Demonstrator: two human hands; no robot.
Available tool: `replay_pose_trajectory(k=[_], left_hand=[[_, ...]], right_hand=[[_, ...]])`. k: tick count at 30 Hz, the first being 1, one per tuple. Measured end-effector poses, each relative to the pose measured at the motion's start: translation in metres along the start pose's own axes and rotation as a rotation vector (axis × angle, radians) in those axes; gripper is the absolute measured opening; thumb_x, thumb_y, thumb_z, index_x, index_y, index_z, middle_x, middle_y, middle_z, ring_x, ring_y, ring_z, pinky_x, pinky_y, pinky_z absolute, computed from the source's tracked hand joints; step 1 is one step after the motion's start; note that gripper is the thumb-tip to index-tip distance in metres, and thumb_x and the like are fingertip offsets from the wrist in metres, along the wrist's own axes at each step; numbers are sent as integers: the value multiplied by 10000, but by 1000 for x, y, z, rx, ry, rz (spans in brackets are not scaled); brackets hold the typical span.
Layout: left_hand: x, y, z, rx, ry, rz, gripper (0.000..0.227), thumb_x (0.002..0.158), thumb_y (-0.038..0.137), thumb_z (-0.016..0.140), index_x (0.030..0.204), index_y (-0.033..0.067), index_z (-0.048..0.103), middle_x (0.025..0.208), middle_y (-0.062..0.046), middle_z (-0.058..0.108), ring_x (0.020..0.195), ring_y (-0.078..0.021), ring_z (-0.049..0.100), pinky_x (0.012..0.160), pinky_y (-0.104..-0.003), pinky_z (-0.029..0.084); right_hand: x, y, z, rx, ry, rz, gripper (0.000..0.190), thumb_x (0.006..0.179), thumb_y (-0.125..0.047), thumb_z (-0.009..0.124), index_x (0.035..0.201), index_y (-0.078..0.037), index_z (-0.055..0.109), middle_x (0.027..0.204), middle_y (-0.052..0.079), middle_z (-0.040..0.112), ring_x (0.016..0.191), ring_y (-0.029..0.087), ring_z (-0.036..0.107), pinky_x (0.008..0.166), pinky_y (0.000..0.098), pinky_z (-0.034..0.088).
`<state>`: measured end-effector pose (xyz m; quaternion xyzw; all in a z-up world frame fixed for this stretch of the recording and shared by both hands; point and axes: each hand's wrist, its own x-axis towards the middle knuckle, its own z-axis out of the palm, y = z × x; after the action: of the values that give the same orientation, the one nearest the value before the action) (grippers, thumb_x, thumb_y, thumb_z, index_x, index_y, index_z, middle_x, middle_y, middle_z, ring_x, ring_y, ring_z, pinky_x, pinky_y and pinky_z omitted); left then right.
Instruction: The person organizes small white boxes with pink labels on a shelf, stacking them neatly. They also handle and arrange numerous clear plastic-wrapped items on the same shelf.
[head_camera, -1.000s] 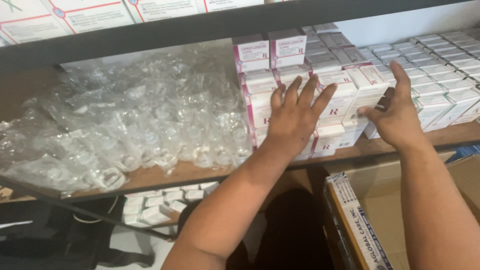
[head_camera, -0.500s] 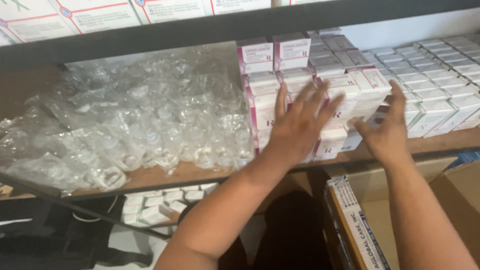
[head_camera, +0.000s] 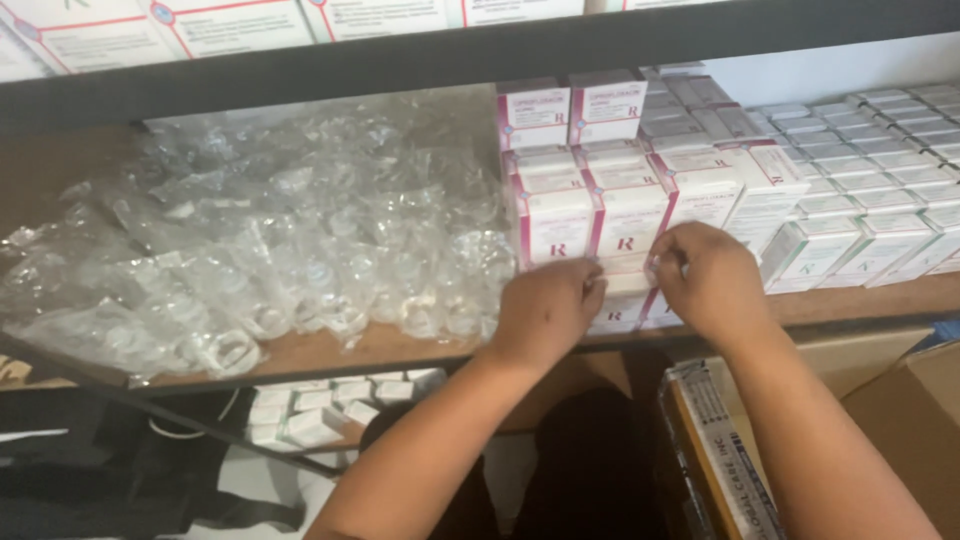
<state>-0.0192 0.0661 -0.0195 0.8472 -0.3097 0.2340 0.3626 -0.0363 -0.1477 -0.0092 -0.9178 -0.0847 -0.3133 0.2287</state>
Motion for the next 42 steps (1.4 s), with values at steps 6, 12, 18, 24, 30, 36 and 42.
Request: replay_pose_trajectory(k=[6, 12, 18, 24, 30, 36, 42], left_hand=[[12, -15, 11, -76, 121, -26, 184, 829, 307, 728, 823, 131, 780, 800, -118, 743, 770, -321, 724, 720, -428, 574], [10, -2, -10, -52, -56, -136, 282, 843, 369, 738, 752, 102, 755, 740, -130, 728, 731, -342, 713, 685, -458, 563], [14, -18, -16, -16, 59, -79, 242, 812, 338, 735, 749, 104, 754, 714, -148, 705, 707, -362, 705, 683, -473, 566], [14, -18, -11, 17, 90, -78, 246, 810, 337, 733, 727, 106, 745, 718, -147, 707, 715, -363, 704, 677, -475, 562], [6, 2, -17, -57, -156, -158, 258, 842, 356, 696, 755, 119, 747, 723, -146, 712, 709, -366, 701, 667, -481, 551], [17, 6, 3, -124, -88, -153, 237, 845, 350, 693, 818, 125, 763, 772, -149, 729, 768, -354, 716, 709, -463, 562], [20, 10, 9, -174, -76, -160, 217, 841, 336, 692, 844, 144, 791, 818, -136, 753, 799, -331, 732, 742, -435, 569]], right_hand=[[-2, -4, -3, 29, 1, -37, 79, 874, -73, 658, 940, -61, 701, 887, 158, 689, 825, 359, 682, 743, 449, 536], [-10, -19, -8, 65, -256, 39, 158, 729, -87, 681, 882, -48, 687, 792, 162, 683, 721, 350, 691, 676, 444, 542], [10, -44, 15, 90, -179, -154, 144, 855, -121, 673, 978, -69, 728, 923, 191, 721, 842, 409, 687, 726, 465, 547], [8, -41, 17, -33, -130, -181, 126, 866, -142, 692, 958, -89, 760, 891, 157, 734, 810, 392, 700, 698, 465, 549], [-8, -20, -18, 83, -123, 286, 142, 901, -182, 678, 982, -82, 740, 678, 152, 691, 608, 327, 678, 606, 435, 525], [-2, 7, -9, 32, -87, 110, 138, 859, -154, 693, 960, -64, 723, 815, 137, 732, 707, 324, 706, 657, 417, 539], [-13, 25, -17, 82, -130, 157, 186, 855, -154, 665, 1019, -79, 712, 815, 160, 728, 736, 333, 720, 674, 420, 548]])
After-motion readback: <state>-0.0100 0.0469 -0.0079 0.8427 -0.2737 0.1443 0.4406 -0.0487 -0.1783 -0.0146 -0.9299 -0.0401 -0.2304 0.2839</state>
